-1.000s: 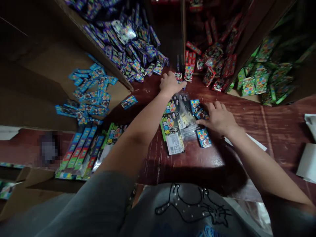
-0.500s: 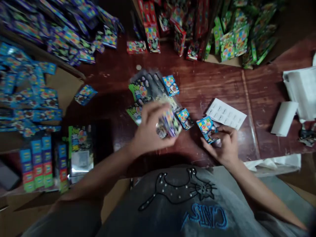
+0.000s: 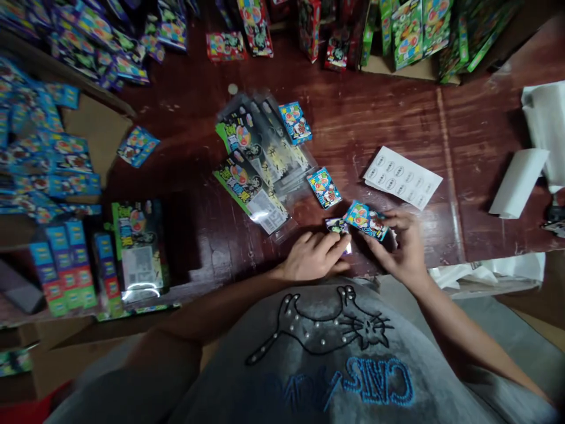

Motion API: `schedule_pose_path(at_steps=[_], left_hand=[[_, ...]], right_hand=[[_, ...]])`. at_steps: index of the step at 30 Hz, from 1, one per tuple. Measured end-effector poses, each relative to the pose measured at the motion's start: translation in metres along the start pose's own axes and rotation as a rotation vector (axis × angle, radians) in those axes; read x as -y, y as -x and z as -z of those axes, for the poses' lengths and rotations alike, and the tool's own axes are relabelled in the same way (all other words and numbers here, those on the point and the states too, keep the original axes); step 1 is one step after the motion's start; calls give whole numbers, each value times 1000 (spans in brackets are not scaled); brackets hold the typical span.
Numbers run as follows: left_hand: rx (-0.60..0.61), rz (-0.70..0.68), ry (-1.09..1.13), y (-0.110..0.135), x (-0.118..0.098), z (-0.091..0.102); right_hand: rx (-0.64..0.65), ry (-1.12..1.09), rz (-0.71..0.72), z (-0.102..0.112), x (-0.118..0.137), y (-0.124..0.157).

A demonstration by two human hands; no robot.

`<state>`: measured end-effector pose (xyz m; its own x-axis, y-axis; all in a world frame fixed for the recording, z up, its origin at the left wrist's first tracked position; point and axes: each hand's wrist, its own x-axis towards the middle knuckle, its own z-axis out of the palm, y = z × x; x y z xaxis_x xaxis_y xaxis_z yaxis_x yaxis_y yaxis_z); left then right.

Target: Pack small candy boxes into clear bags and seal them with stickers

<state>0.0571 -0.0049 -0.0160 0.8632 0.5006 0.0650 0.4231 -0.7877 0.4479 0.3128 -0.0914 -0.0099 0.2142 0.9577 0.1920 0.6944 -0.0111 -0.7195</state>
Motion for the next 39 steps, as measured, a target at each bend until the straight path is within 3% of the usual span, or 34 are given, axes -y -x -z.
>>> schedule_pose_path(at_steps=[4,8,11,13,14,17,20,22,24,27,30,32,34,35,38,39], left_hand=[[-271,-66,35,-7,-5,23],[-236,-131,-32,-13,-5,49],[-281,16,-104,-4,-2,51],[-311,115,-171,8,0,42],[-307,135,-207,14,1,35],[-240,170,-291,28,1,15],[-233,196,-313,32,0,9],[-270,192,-280,27,2,17],[-346,262,-193,14,12,32],[-552,413,42,-24,37,58],[-630,364,160,-68,60,77],[-555,260,117,-89,65,85],[-423,132,69,-100,60,91],[-337,61,46,-103,55,92],[-11,-161,-52,-110,34,88],[104,-221,-81,-114,27,85]], right_hand=[[396,-265,179,21,4,-29],[671,-202,498,32,24,-79],[781,-133,675,28,35,-144],[693,-12,659,14,39,-202],[574,77,605,3,41,-234],[242,340,273,-41,50,-322],[186,390,27,-75,61,-376],[194,311,0,-80,67,-382],[171,234,62,-72,71,-361],[232,36,221,-43,80,-294],[463,-212,234,-4,83,-228],[646,-242,236,24,72,-209],[780,-150,351,49,47,-218],[770,-52,436,59,32,-232],[308,394,454,70,-17,-291],[244,524,444,67,-31,-311]])
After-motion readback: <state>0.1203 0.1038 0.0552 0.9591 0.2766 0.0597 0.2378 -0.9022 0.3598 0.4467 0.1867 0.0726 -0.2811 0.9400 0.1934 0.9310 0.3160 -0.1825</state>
